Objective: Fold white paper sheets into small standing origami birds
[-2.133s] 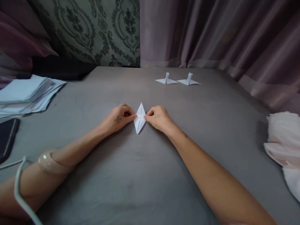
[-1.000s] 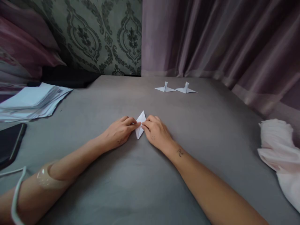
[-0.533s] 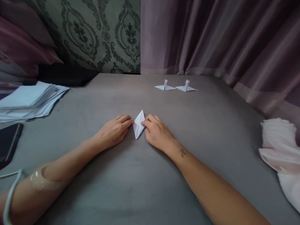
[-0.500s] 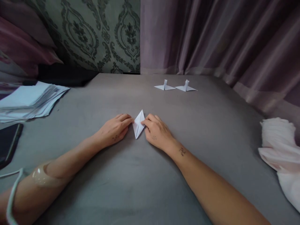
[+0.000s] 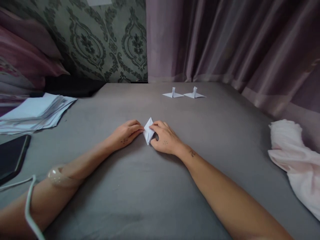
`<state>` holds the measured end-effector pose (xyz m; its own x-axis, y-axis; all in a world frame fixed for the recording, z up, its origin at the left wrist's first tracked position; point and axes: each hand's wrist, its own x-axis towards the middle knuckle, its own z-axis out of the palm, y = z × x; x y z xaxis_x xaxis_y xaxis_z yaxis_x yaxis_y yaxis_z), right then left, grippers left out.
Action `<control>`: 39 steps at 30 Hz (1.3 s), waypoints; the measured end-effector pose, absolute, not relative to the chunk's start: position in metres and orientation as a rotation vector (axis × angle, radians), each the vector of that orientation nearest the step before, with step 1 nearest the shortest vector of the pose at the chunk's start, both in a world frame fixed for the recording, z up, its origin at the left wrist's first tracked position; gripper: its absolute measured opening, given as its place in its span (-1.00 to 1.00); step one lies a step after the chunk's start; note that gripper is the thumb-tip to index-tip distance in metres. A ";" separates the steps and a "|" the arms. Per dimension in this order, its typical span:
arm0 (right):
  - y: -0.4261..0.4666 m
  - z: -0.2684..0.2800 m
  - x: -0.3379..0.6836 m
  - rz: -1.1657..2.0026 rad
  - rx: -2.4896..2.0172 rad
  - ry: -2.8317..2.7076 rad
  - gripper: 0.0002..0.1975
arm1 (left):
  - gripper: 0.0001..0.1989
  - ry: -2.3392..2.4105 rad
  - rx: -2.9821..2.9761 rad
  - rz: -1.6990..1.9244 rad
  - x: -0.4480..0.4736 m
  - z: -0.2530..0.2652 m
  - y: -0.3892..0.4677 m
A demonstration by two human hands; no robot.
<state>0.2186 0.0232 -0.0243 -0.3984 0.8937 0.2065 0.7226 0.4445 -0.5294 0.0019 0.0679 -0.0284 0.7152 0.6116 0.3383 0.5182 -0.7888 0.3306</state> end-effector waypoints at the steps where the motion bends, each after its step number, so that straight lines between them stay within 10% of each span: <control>1: 0.022 -0.023 0.218 0.488 -1.348 -2.251 -0.49 | -0.68 0.908 2.728 0.646 0.002 -0.028 0.068; 13: 0.019 -0.024 0.214 0.401 -1.181 -2.209 -0.71 | -0.74 0.855 2.659 0.705 0.005 -0.029 0.066; 28: 0.018 -0.003 0.192 1.700 -0.994 -0.694 -0.89 | -0.71 0.807 1.310 1.000 0.013 -0.011 0.058; 39: 0.028 0.006 0.215 1.215 -1.275 -1.419 -0.68 | -0.75 0.927 1.345 0.652 0.011 -0.006 0.054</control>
<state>0.2152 0.0277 0.0060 -0.1169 0.9931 -0.0124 0.1650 0.0071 -0.9863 0.0106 0.0538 -0.0061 0.5075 0.8424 -0.1812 0.1143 0.1426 0.9832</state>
